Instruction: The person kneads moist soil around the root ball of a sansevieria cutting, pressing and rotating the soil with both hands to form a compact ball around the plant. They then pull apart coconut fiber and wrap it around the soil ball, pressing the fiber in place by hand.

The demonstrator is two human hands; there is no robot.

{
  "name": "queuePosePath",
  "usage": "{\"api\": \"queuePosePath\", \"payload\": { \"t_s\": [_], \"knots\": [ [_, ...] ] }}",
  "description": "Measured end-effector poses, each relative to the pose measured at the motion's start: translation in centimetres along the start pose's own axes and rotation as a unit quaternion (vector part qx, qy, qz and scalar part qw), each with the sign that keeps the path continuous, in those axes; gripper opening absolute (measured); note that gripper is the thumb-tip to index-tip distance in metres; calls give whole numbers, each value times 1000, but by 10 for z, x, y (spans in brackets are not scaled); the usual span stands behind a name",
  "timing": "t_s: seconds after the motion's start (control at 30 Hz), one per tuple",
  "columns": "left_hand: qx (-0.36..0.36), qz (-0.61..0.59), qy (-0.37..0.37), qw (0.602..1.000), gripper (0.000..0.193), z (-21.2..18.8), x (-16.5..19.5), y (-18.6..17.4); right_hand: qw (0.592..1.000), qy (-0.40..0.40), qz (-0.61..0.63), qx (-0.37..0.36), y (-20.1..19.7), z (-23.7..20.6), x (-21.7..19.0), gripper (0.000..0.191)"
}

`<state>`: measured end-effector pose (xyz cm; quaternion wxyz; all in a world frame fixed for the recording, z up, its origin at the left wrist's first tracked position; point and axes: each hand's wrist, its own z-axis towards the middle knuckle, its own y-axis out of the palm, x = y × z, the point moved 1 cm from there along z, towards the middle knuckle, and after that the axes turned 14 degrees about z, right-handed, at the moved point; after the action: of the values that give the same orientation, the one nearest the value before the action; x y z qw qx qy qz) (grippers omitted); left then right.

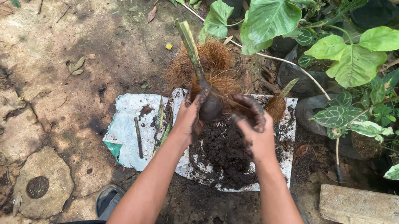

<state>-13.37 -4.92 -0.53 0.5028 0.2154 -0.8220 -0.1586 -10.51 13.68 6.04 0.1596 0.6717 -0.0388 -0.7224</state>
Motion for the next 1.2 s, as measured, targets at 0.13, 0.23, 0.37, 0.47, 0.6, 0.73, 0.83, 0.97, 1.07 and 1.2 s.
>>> {"api": "queuePosePath", "payload": {
  "t_s": [0.13, 0.23, 0.37, 0.47, 0.6, 0.73, 0.83, 0.97, 1.07, 1.2],
  "knots": [
    [-36, -17, 36, 999, 69, -1, 4, -9, 984, 172, -39, 27, -27, 1, 13, 31],
    [-71, -16, 63, 995, 73, -5, 5, -6, 939, 317, -82, -110, -39, 0, 45, 45],
    [-114, -64, 23, 991, 87, -4, 2, -2, 927, 285, 3, -244, -45, -5, 94, 65],
    [-163, -98, 14, 982, 92, -4, -5, 1, 926, 263, 233, -140, -45, -5, 118, 76],
    [-195, -37, 16, 980, 92, -7, -16, 4, 916, 177, 343, 107, -41, -13, 125, 71],
    [-204, -16, -5, 979, 94, -13, -18, 8, 886, 144, 364, 249, -39, -10, 117, 57],
    [-202, -23, -23, 979, 88, -15, -15, 10, 916, 54, 340, 206, -40, -7, 116, 50],
    [-204, -71, -39, 976, 74, -15, -16, 9, 933, 61, 231, 268, -53, -5, 129, 51],
    [-251, -110, -3, 962, 66, -13, -18, 7, 941, 97, 130, 297, -63, -5, 139, 54],
    [-111, -7, -41, 993, 69, -9, -28, 9, 946, 109, 85, 294, -57, -6, 136, 56]
  ]
}}
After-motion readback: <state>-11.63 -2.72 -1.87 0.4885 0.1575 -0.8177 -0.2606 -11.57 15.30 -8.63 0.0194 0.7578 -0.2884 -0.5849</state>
